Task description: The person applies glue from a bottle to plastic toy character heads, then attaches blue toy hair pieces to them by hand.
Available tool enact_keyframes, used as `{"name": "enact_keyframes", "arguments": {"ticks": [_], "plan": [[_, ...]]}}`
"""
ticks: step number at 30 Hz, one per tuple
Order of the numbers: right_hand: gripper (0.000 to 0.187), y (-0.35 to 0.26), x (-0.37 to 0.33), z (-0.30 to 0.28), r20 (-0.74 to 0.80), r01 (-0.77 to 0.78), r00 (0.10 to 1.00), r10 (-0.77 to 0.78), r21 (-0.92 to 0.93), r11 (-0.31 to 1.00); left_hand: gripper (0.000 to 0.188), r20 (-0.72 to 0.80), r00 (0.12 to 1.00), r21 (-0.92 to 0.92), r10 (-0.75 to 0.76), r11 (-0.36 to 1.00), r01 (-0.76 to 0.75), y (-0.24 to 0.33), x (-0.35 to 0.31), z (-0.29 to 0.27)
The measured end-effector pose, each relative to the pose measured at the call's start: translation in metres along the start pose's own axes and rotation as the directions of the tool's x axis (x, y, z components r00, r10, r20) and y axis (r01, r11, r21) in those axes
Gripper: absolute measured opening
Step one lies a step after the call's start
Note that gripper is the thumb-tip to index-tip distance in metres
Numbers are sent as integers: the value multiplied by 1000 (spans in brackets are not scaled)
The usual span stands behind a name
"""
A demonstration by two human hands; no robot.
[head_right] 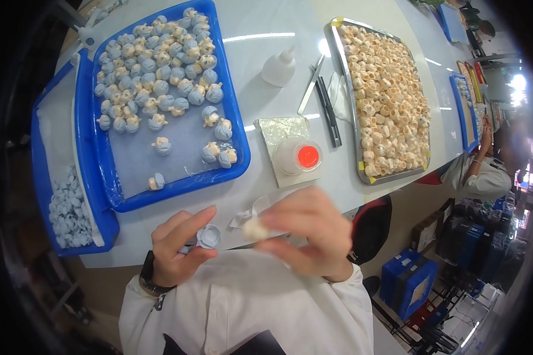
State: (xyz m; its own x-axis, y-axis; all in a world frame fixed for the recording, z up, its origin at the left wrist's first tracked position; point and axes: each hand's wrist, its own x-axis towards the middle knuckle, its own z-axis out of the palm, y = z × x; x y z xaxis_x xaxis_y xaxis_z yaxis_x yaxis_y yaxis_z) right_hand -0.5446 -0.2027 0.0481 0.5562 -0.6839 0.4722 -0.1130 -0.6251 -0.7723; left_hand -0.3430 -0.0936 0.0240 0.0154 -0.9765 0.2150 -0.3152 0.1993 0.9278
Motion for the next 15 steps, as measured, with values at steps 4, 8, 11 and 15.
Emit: {"name": "enact_keyframes", "arguments": {"ticks": [4,8,11,15], "plan": [[37,-6,5,15,163,26,985,-63,220,975,55,-27,998,86,50,995,-47,1,-1,1],[34,-5,8,19,188,58,978,-87,155,986,55,-17,996,97,83,992,-81,-1,0,3],[33,-6,12,21,243,12,969,-35,98,995,51,17,998,117,59,991,-61,-1,-1,0],[24,-4,12,19,297,3,954,-30,91,996,45,60,998,158,-29,987,19,1,-4,0]]}}
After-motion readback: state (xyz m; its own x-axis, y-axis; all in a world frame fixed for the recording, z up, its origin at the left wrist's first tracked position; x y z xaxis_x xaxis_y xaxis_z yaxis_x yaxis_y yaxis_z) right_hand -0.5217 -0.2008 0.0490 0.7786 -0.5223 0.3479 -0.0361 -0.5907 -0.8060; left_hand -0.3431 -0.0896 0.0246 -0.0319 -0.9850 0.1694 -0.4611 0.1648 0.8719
